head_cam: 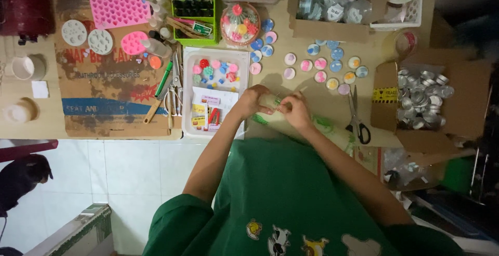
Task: Manually wrapping small tea light candles in plastic film and cutting them with scissors.
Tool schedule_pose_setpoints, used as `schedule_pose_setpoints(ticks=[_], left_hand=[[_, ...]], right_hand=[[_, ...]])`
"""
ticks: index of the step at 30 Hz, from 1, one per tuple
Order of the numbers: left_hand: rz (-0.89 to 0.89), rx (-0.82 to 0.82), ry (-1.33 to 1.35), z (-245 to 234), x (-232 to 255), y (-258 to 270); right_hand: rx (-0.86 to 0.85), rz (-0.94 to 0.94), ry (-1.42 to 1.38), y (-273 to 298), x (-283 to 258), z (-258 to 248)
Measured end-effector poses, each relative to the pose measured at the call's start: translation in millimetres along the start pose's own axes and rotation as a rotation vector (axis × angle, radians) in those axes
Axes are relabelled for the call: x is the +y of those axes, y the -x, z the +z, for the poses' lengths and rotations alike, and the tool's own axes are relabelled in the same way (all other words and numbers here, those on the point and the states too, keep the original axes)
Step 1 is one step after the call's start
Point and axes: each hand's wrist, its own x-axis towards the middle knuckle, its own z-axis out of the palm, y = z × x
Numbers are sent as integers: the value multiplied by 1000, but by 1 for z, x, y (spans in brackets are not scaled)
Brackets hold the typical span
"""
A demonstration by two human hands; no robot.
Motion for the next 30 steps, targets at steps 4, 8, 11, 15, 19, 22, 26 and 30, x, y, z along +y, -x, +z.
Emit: schedule_pose_setpoints(ticks=[4,8,11,15,19,22,26,30], left_hand=[[-46,1,-1,1,-1,-1],[-34,-20,-19,-2,2,-3],[-14,-28,-33,-4,6,-6],[-27,-62,-73,-5,7,-4],[-45,-54,-72,-5,12,-1],[-85,-48,-3,-2,4,-4],[-62,-82,-55,-2,11,-7],[36,-132,-22,1,10,-18]], right_hand=[[11,66,25,-13,26,5],[-80,82,63,-16,-9,-10],[-198,187,100,-22,-31,-20],[-300,263,209,-19,-72,-32],[-428,319,203,-19,-47,-12],[-387,190,169,-16,-47,-25],[-289,96,-23,-14,4,-12],[-109,-99,4,-11,14,-5]])
